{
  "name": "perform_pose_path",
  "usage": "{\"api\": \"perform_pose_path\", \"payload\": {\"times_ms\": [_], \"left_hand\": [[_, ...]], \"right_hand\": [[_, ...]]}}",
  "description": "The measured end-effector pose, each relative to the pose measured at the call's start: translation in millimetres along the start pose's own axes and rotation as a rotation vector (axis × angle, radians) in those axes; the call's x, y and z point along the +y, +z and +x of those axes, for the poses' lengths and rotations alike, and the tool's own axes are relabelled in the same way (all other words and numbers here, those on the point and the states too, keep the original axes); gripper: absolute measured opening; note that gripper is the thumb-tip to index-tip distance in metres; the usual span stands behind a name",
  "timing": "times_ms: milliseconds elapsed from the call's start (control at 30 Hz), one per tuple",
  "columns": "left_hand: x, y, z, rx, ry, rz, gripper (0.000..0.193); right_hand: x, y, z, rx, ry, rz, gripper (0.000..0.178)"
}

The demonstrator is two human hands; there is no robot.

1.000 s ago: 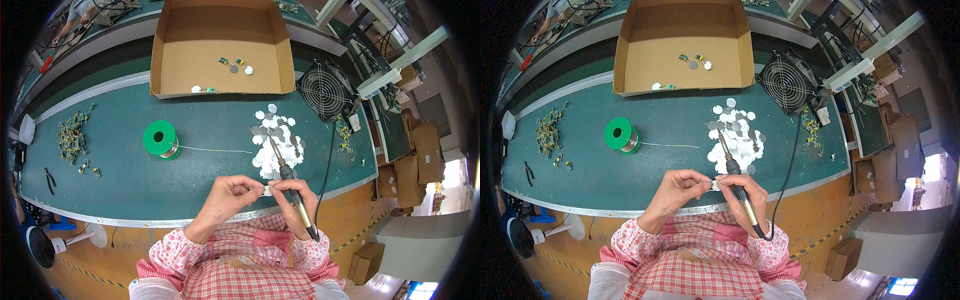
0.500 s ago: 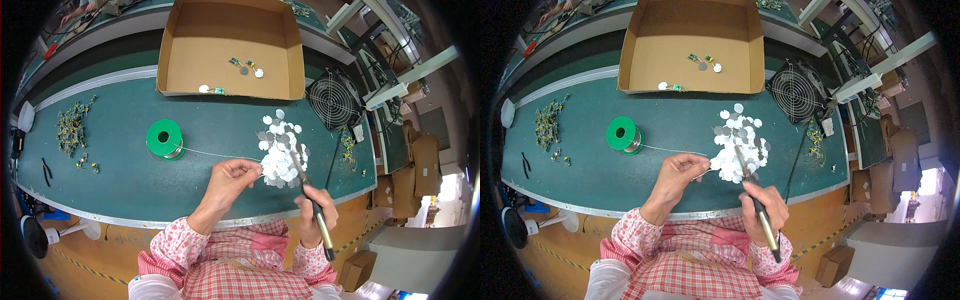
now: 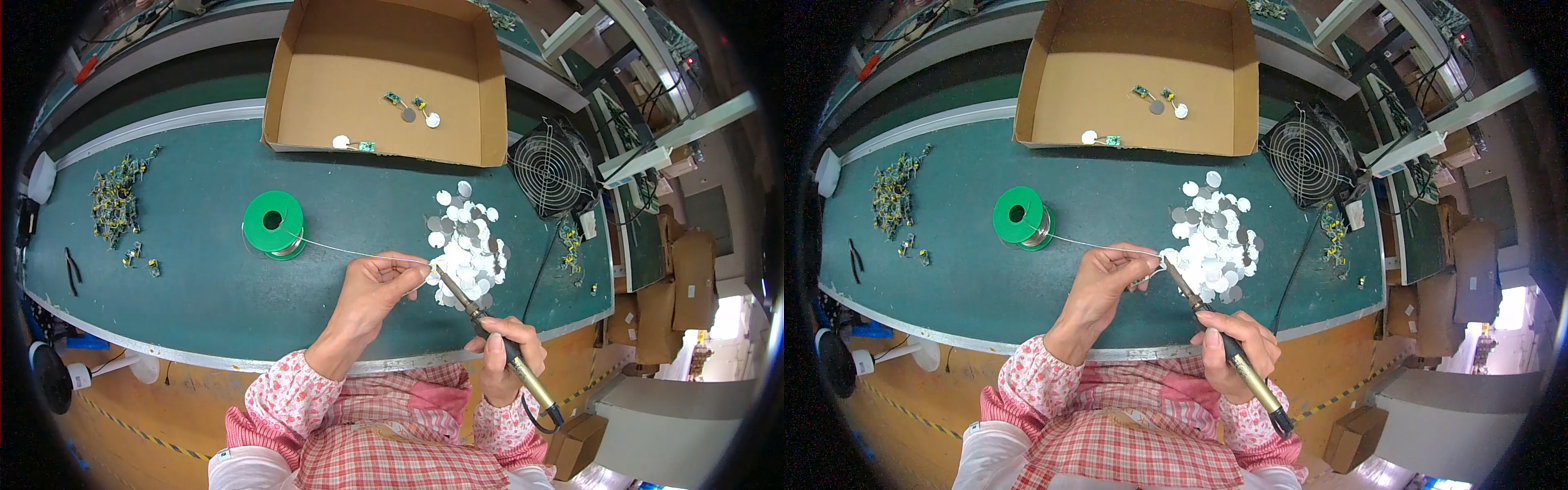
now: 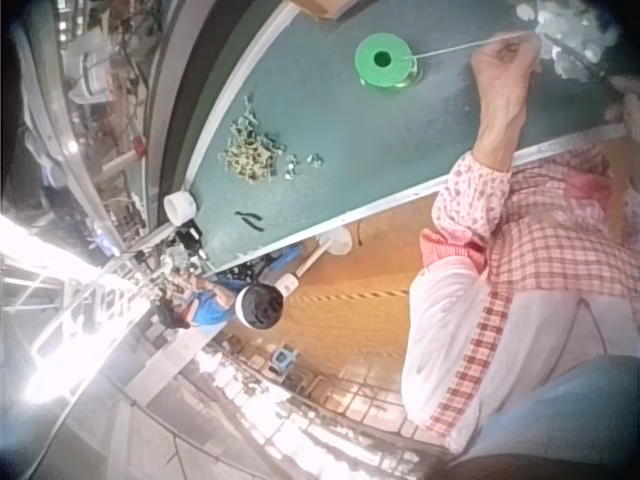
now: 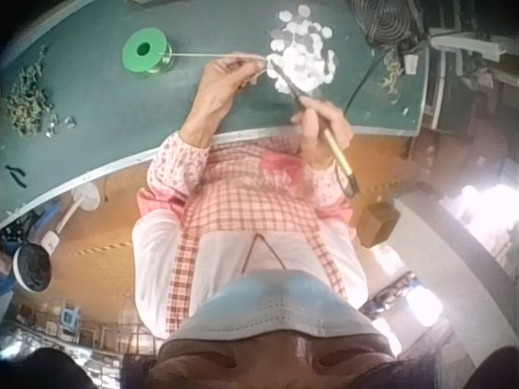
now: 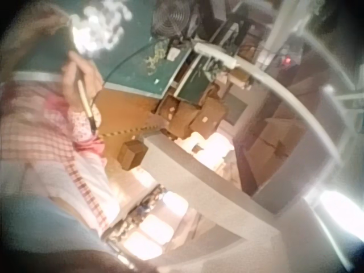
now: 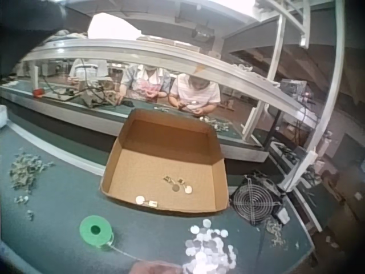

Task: The person solders small circuit boards to round metal plates using a soldering iron and solder wire, placing the assembled components into a cardboard box.

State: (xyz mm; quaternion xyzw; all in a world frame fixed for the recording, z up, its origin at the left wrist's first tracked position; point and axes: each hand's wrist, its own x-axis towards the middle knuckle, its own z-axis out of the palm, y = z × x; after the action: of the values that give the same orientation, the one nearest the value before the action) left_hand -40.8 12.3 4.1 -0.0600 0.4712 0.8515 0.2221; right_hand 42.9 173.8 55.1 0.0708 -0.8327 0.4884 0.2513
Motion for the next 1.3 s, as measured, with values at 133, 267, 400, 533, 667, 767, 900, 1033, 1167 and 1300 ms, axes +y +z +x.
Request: {"api": "perform_pose_path", "payload": {"times_ms": [133,267,400,533,667,767,900,1033,1167,1300], "left_hand": [[2,0,-1,-0.009,0.004,-0.002,0.018],[1,-1,-1,-0.022,0.006,-0.022,0.018],[2,-1,-2,-0.02,-0.016,-0.028,0.015],[-1,-1,-2,0.016,-0.007,-0.02,0.015],[-2,-4,-4,0.009,-0.028,-0.021,0.017],[0,-2,-6,0.011,-0.059,0.008,0.017],[-4,1,-13,-0.044,-0.08,0.014,0.015],[-10,8,-23,-0.145,-0.109,0.082,0.015],[-3,10,-26,-0.284,-0.163,0.2,0.014],[-4,5,-19,-0.335,-0.167,0.232,0.016]], "right_hand": [[0,2,1,-0.025,-0.001,-0.025,0.012],[-1,3,4,-0.047,-0.019,-0.052,0.013],[0,1,3,-0.073,-0.054,-0.053,0.015],[-3,4,7,-0.166,-0.244,-0.207,0.012],[5,6,-5,-0.06,-0.197,-0.125,0.014],[5,4,-13,0.095,-0.026,0.008,0.016],[11,27,-8,0.134,0.328,0.036,0.022],[20,32,-11,0.094,0.385,0.215,0.027],[19,25,-11,0.08,0.379,0.222,0.025],[17,17,-9,0.049,0.366,0.177,0.023]]}}
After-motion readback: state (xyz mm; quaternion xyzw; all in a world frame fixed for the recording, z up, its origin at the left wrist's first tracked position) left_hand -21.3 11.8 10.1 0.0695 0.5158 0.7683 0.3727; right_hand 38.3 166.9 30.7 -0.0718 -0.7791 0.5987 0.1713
